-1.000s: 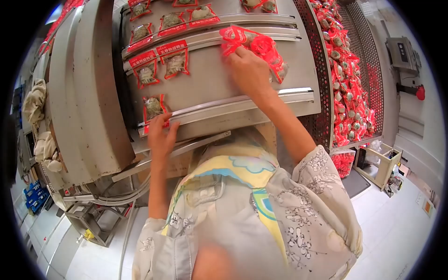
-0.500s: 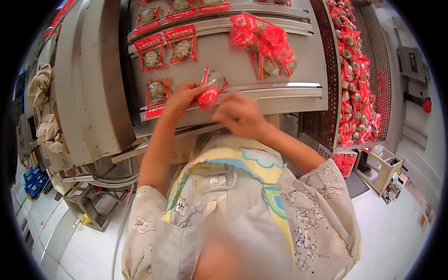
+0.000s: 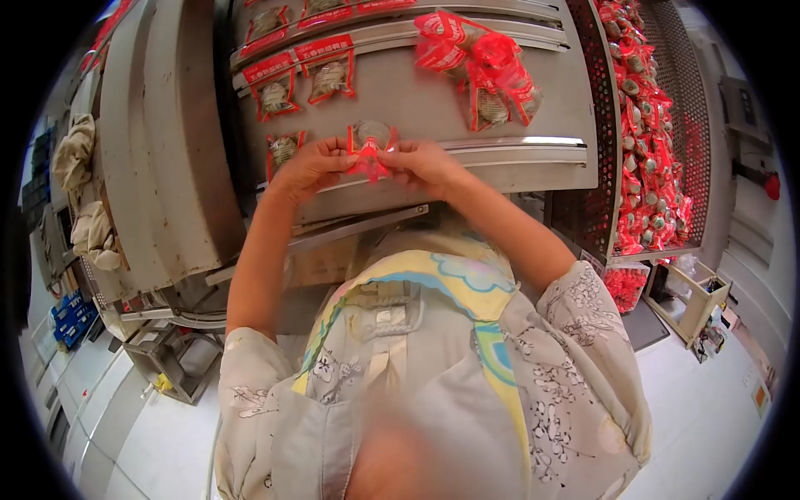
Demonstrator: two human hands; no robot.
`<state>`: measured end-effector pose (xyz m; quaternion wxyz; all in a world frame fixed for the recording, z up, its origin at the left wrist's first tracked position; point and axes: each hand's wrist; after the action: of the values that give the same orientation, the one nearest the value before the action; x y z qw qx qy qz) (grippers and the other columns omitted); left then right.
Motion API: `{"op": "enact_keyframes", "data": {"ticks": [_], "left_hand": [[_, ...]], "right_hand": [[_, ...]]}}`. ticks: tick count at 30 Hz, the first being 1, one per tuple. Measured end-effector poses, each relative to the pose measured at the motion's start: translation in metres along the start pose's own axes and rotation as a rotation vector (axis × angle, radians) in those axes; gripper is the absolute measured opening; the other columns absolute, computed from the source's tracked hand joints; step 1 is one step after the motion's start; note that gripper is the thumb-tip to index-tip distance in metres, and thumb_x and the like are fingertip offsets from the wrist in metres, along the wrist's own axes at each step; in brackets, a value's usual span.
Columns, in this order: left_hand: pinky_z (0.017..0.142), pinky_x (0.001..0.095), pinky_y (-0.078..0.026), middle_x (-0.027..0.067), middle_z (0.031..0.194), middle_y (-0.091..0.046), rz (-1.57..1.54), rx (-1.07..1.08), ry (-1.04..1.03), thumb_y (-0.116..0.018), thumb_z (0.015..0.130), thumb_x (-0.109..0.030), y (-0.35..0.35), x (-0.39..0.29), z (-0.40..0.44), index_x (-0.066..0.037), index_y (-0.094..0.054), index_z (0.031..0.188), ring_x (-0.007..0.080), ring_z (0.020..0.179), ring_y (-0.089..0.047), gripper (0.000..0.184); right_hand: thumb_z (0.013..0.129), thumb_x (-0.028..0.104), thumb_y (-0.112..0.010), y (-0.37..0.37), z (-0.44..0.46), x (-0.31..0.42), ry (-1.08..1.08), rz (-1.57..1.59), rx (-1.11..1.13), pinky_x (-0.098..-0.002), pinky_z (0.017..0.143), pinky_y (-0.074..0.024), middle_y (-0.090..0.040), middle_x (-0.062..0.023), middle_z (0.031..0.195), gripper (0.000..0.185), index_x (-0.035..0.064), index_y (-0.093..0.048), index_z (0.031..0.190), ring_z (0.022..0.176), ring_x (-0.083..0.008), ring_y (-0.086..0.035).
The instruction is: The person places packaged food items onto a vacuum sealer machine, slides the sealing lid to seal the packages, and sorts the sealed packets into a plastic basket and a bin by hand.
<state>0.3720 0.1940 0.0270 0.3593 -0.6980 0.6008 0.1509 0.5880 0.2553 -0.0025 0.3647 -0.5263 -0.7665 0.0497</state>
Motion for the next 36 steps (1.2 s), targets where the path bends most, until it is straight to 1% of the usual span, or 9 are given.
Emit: {"op": "enact_keyframes", "data": {"ticks": [3, 4, 8, 11, 14, 22, 25, 31, 36], "left_hand": [[0.065, 0.0259, -0.047, 0.0005, 0.083, -0.065, 0.561, -0.206, -0.137, -0.076, 0.076, -0.018, 0.024, 0.003, 0.007, -0.005, -0.060, 0.102, 0.0097, 0.077, -0.061, 0.033], [0.065, 0.0280, -0.047, 0.0024, 0.081, -0.065, 0.710, -0.270, -0.195, -0.076, 0.075, -0.018, 0.031, 0.005, 0.009, -0.005, -0.059, 0.102, 0.0122, 0.077, -0.062, 0.035], [0.067, 0.0380, -0.048, 0.0106, 0.081, -0.066, 1.192, -0.568, -0.394, -0.076, 0.073, -0.019, 0.022, 0.002, 0.002, -0.009, -0.057, 0.108, 0.0256, 0.080, -0.065, 0.041], [0.071, 0.0438, -0.048, 0.0113, 0.086, -0.067, 1.300, -0.555, -0.302, -0.076, 0.072, -0.021, 0.025, 0.002, 0.005, -0.016, -0.055, 0.113, 0.0319, 0.087, -0.064, 0.047], [0.072, 0.0442, -0.048, 0.0119, 0.088, -0.067, 1.435, -0.551, -0.253, -0.077, 0.070, -0.022, 0.026, 0.002, 0.003, -0.014, -0.051, 0.119, 0.0325, 0.089, -0.063, 0.056], [0.074, 0.0465, -0.048, 0.0146, 0.088, -0.067, 1.393, -0.449, -0.299, -0.075, 0.071, -0.017, 0.038, 0.007, 0.010, -0.012, -0.045, 0.127, 0.0363, 0.090, -0.062, 0.064], [0.074, 0.0470, -0.048, 0.0147, 0.089, -0.067, 1.472, -0.493, -0.280, -0.074, 0.071, -0.017, 0.030, 0.002, 0.011, -0.012, -0.044, 0.128, 0.0369, 0.090, -0.062, 0.064], [0.075, 0.0460, -0.048, 0.0139, 0.089, -0.067, 1.485, -0.436, -0.172, -0.076, 0.069, -0.020, 0.033, -0.007, 0.008, -0.012, -0.044, 0.130, 0.0354, 0.090, -0.063, 0.070], [0.076, 0.0426, -0.048, 0.0123, 0.093, -0.068, 1.316, -0.328, -0.189, -0.078, 0.068, -0.023, 0.041, -0.013, 0.004, -0.009, -0.049, 0.127, 0.0306, 0.090, -0.064, 0.067]], "right_hand": [[0.081, 0.026, -0.072, 0.010, 0.020, 0.006, 0.501, -0.677, -0.180, -0.0271, 0.050, -0.0401, -0.061, -0.0008, 0.065, 0.024, 0.0037, -0.064, 0.077, 0.055, -0.0092, -0.053], [0.078, 0.025, -0.073, 0.007, 0.021, 0.013, 0.581, -0.872, -0.276, -0.0330, 0.055, -0.0431, -0.062, -0.0075, 0.064, 0.024, 0.0025, -0.065, 0.075, 0.057, -0.0162, -0.056], [0.077, 0.027, -0.072, -0.002, 0.039, 0.013, 0.623, -0.969, -0.297, -0.0360, 0.059, -0.0448, -0.061, -0.0110, 0.066, 0.025, 0.0038, -0.064, 0.076, 0.060, -0.0226, -0.057], [0.076, 0.029, -0.072, -0.006, 0.050, 0.011, 0.583, -1.017, -0.313, -0.0374, 0.061, -0.0457, -0.062, -0.0113, 0.068, 0.027, 0.0040, -0.063, 0.075, 0.064, -0.0250, -0.059], [0.075, 0.031, -0.072, -0.006, 0.053, 0.009, 0.565, -1.119, -0.323, -0.0382, 0.062, -0.0462, -0.062, -0.0116, 0.068, 0.029, 0.0037, -0.063, 0.073, 0.065, -0.0252, -0.061], [0.075, 0.028, -0.074, 0.004, 0.059, 0.021, 0.399, -1.042, -0.164, -0.0336, 0.056, -0.0420, -0.057, -0.0106, 0.060, 0.030, 0.0007, -0.062, 0.072, 0.054, -0.0159, -0.051], [0.076, 0.027, -0.073, 0.006, 0.057, 0.020, 0.441, -1.135, -0.154, -0.0340, 0.055, -0.0414, -0.057, -0.0108, 0.060, 0.030, -0.0004, -0.061, 0.073, 0.054, -0.0166, -0.051], [0.075, 0.034, -0.073, -0.004, 0.057, 0.009, 0.591, -1.195, -0.290, -0.0394, 0.062, -0.0454, -0.060, -0.0161, 0.066, 0.034, 0.0015, -0.064, 0.078, 0.064, -0.0283, -0.060], [0.074, 0.035, -0.073, -0.001, 0.052, 0.038, 0.380, -1.290, -0.097, -0.0400, 0.062, -0.0453, -0.060, -0.0157, 0.067, 0.034, 0.0021, -0.063, 0.076, 0.065, -0.0295, -0.059]]}}
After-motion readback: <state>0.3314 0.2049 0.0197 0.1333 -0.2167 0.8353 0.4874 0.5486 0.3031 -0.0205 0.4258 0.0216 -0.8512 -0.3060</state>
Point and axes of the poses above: each hand's wrist, its own z-axis towards the middle knuckle, its own y-axis out of the back of the hand, x = y × z
